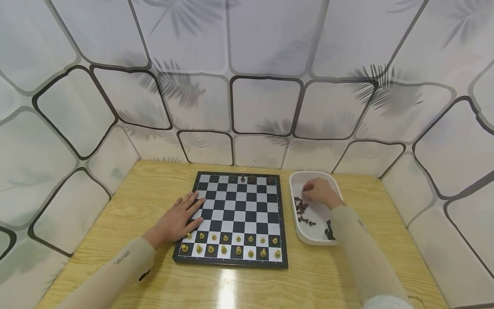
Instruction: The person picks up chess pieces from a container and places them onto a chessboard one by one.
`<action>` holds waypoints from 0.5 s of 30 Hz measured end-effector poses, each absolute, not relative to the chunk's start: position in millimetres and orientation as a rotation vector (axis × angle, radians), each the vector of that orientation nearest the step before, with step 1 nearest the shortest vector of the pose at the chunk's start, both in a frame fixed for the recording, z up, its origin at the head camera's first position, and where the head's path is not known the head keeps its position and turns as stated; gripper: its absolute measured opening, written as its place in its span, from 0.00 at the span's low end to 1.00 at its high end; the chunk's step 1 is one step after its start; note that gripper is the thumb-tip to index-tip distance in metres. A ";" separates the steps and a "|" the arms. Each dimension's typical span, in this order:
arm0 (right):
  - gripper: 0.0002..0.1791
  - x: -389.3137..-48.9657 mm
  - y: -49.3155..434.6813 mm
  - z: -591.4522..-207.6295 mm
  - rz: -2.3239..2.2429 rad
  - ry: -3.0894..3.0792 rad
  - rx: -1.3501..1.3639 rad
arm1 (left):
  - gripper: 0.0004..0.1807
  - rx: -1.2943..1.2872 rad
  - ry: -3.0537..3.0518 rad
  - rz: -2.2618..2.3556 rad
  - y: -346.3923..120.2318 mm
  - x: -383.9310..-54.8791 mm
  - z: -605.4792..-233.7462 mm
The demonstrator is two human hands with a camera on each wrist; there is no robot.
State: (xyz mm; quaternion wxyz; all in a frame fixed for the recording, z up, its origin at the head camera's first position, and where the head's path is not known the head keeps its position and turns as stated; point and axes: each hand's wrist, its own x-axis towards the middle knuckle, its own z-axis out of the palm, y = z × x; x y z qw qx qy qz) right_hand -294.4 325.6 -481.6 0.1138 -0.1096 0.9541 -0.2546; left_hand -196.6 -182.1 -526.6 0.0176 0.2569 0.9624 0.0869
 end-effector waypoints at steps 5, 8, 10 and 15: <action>0.15 -292.4 321.2 -472.0 -0.767 2.853 -0.305 | 0.41 0.795 2.990 0.259 -181.6 -196.8 -525.5; 0.15 -290.4 318.8 -466.5 -0.779 2.887 -0.306 | 0.41 0.802 2.993 0.266 -181.5 -197.0 -525.5; 0.15 -289.5 317.7 -463.8 -0.787 2.911 -0.325 | 0.41 0.800 2.988 0.268 -181.4 -197.0 -525.4; 0.16 -287.0 312.7 -456.8 -0.798 2.956 -0.366 | 0.41 0.799 2.987 0.271 -181.6 -196.5 -526.3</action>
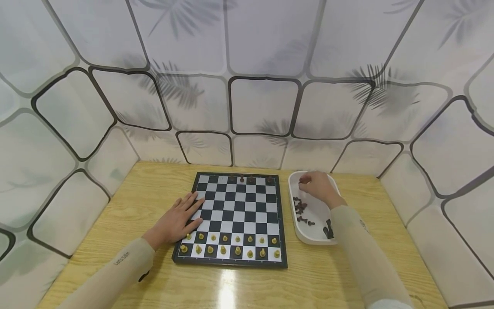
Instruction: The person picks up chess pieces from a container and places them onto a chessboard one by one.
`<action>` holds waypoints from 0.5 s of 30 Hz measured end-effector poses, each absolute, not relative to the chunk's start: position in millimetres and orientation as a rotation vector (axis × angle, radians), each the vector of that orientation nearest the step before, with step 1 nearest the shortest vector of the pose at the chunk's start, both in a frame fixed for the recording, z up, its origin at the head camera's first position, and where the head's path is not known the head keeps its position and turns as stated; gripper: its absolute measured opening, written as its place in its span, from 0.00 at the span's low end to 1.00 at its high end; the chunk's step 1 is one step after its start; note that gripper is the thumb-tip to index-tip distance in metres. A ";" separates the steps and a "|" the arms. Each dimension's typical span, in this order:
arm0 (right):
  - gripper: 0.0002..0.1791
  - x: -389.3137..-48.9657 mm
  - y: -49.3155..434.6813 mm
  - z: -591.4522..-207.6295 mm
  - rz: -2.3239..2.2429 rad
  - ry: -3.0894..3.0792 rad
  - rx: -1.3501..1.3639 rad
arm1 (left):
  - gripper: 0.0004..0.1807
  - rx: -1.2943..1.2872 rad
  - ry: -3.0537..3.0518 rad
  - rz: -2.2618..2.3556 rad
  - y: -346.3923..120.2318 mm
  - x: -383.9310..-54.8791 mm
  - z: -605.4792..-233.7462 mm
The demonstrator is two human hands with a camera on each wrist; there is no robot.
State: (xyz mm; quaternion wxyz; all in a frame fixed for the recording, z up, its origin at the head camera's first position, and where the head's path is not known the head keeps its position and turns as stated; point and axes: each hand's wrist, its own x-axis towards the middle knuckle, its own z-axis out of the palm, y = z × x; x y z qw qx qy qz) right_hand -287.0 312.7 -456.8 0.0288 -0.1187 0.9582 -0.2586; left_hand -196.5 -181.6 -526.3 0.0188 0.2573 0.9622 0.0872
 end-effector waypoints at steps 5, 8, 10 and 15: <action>0.18 -286.9 301.4 -446.2 -0.808 2.979 -0.382 | 0.41 0.809 2.999 0.281 -182.3 -196.2 -527.3; 0.18 -289.3 292.4 -441.6 -0.849 2.984 -0.415 | 0.41 0.804 3.001 0.281 -182.5 -195.9 -526.9; 0.17 -290.9 285.1 -438.7 -0.882 2.985 -0.436 | 0.41 0.798 2.997 0.274 -182.7 -195.9 -526.7; 0.14 -294.2 263.8 -432.6 -0.937 2.981 -0.456 | 0.41 0.783 2.985 0.258 -182.6 -197.0 -527.9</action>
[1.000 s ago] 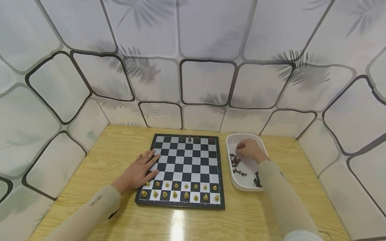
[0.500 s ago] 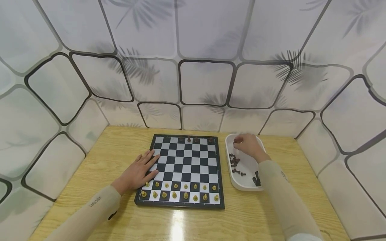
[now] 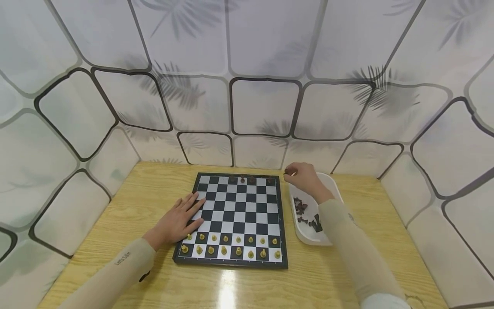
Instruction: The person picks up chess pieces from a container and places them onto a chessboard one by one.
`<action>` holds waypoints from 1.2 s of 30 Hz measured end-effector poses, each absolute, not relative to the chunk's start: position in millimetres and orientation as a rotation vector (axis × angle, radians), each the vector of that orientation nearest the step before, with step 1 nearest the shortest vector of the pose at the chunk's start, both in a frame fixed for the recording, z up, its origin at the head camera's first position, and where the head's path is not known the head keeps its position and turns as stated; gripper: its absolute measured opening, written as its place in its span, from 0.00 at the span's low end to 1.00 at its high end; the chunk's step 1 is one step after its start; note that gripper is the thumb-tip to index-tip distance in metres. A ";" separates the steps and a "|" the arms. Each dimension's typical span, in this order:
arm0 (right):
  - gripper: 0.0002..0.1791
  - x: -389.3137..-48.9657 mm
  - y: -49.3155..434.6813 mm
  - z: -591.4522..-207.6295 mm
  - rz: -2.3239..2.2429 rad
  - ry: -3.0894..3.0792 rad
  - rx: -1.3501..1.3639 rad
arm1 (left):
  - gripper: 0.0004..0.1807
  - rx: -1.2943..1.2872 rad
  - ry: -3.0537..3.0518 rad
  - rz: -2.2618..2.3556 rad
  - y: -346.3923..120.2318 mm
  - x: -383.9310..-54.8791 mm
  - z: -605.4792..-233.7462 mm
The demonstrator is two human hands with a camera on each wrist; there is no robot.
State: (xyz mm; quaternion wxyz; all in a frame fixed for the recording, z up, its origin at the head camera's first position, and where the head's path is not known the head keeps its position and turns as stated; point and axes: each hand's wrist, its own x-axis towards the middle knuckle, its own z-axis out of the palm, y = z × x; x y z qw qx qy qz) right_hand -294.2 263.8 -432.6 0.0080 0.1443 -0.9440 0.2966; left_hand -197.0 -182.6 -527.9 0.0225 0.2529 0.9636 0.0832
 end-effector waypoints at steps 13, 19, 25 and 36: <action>0.13 -304.4 198.8 -426.3 1.032 -2.881 0.608 | 0.41 0.818 3.000 0.234 -179.9 -197.9 -528.9; 0.14 -306.7 162.7 -420.2 1.019 -2.876 0.658 | 0.41 0.805 2.996 0.250 -179.2 -196.6 -527.6; 0.17 -311.8 126.5 -419.4 1.032 -2.923 0.664 | 0.41 0.787 2.986 0.257 -179.6 -195.2 -524.8; 0.16 -317.0 71.3 -424.5 1.012 -2.946 0.779 | 0.41 0.771 2.988 0.218 -180.5 -196.4 -525.5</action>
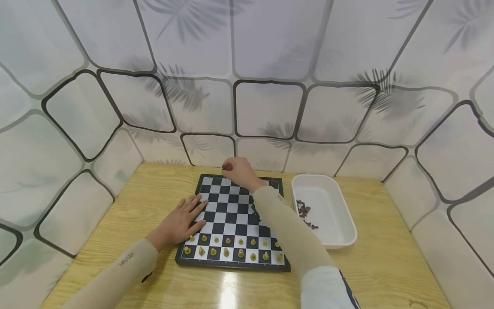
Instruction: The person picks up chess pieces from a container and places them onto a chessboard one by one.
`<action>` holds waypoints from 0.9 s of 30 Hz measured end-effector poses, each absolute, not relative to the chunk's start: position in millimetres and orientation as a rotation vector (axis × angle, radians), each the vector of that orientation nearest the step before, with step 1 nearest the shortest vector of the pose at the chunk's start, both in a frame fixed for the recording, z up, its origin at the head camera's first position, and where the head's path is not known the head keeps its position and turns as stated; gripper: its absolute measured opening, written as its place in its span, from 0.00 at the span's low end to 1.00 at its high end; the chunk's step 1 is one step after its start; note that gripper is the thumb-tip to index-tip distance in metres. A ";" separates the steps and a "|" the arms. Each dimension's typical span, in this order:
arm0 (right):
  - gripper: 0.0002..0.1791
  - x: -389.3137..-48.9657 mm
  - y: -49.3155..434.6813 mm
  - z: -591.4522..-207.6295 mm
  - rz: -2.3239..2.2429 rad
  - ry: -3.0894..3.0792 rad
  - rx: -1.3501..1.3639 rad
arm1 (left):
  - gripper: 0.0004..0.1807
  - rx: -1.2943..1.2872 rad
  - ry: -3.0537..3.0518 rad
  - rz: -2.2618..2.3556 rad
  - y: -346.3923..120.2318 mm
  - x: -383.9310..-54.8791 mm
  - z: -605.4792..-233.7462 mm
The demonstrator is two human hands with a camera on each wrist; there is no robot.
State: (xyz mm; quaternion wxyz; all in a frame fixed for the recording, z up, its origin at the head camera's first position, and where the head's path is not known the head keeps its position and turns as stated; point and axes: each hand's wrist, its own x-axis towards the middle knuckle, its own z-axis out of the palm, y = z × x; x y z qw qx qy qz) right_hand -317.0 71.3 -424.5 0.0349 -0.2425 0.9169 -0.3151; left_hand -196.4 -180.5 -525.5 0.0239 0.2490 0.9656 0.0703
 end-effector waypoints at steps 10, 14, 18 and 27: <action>0.14 -322.5 34.8 -431.9 -0.968 2.803 -0.767 | 0.41 0.801 3.000 0.240 -180.6 -196.8 -526.9; 0.14 -325.2 25.6 -437.9 -0.940 2.815 -0.774 | 0.41 0.800 3.002 0.236 -181.4 -197.2 -527.9; 0.14 -327.7 18.2 -444.8 -0.884 2.825 -0.760 | 0.40 0.804 2.998 0.229 -181.1 -196.2 -526.2; 0.11 -331.2 2.7 -453.8 -0.848 2.820 -0.742 | 0.41 0.817 3.002 0.217 -181.4 -196.1 -524.3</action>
